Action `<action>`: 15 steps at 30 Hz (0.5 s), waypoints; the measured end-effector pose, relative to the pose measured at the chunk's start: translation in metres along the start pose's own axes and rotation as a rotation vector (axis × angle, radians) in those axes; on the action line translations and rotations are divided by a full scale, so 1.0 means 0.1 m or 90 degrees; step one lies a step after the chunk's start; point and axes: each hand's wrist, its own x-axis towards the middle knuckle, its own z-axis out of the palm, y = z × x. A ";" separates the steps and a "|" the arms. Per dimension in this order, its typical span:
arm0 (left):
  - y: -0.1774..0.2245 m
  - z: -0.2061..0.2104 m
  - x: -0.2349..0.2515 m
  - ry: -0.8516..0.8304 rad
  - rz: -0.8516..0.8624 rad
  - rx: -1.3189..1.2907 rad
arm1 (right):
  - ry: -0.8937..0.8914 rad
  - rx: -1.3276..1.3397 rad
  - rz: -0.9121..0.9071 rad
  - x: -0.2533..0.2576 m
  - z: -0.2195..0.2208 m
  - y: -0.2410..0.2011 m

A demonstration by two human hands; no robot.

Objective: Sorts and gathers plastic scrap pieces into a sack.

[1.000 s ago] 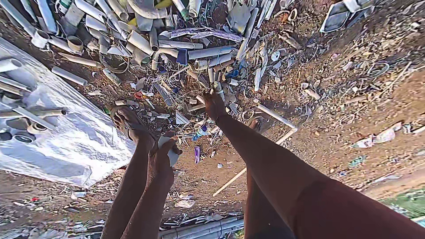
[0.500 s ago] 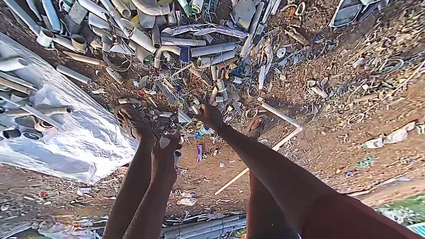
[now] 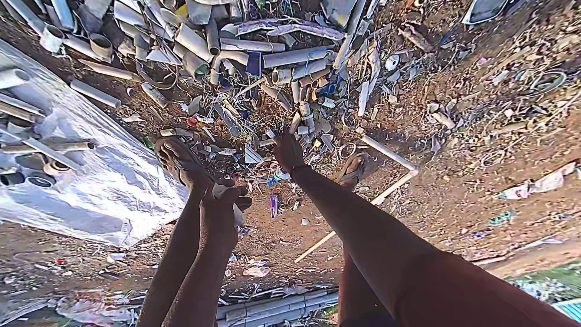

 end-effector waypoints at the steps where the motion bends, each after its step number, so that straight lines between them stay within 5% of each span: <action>1: 0.00 -0.01 0.00 -0.004 -0.008 -0.001 | -0.007 -0.078 -0.017 0.10 0.04 0.02; 4: -0.03 -0.03 0.02 -0.009 -0.010 0.002 | 0.047 -0.124 -0.082 0.26 0.13 0.09; 10: -0.10 -0.04 0.04 -0.019 -0.003 -0.008 | -0.074 -0.149 -0.018 -0.03 -0.02 0.17; 15: -0.16 -0.04 0.03 -0.016 0.024 0.002 | -0.031 -0.128 -0.010 -0.18 -0.01 0.32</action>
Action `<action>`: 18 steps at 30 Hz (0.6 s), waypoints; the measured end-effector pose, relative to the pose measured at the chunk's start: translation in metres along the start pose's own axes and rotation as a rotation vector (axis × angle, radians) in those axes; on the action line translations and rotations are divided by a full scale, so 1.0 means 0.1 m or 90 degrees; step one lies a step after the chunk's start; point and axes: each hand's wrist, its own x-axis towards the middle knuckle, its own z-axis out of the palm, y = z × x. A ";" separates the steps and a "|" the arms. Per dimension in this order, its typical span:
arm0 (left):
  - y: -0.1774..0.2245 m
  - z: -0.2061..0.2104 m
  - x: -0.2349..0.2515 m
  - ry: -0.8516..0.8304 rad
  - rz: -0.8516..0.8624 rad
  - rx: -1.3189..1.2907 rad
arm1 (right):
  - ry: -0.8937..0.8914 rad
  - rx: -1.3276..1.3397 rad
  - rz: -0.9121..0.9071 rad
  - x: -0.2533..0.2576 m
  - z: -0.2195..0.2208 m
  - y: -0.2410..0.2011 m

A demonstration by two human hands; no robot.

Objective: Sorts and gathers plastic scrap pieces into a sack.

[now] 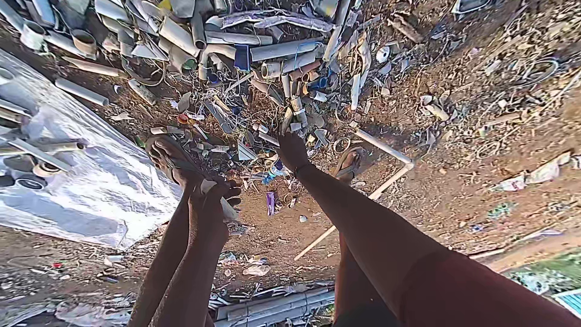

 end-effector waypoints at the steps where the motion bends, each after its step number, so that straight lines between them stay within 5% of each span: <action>1: -0.02 0.00 0.00 0.004 0.006 0.001 | 0.013 0.004 -0.002 0.05 0.03 -0.01; 6: -0.09 0.03 0.00 0.046 0.000 -0.023 | -0.019 0.017 0.042 0.32 0.12 -0.22; 10: -0.13 0.04 0.00 0.070 -0.018 -0.022 | -0.034 0.196 0.084 -0.06 -0.04 -0.44; 14: -0.10 0.02 0.03 0.054 -0.025 0.045 | -0.093 0.601 -0.092 -0.91 -0.35 -0.78; 18: -0.14 -0.03 0.06 0.009 0.020 0.162 | -0.226 0.746 -0.217 -1.23 -0.62 -1.01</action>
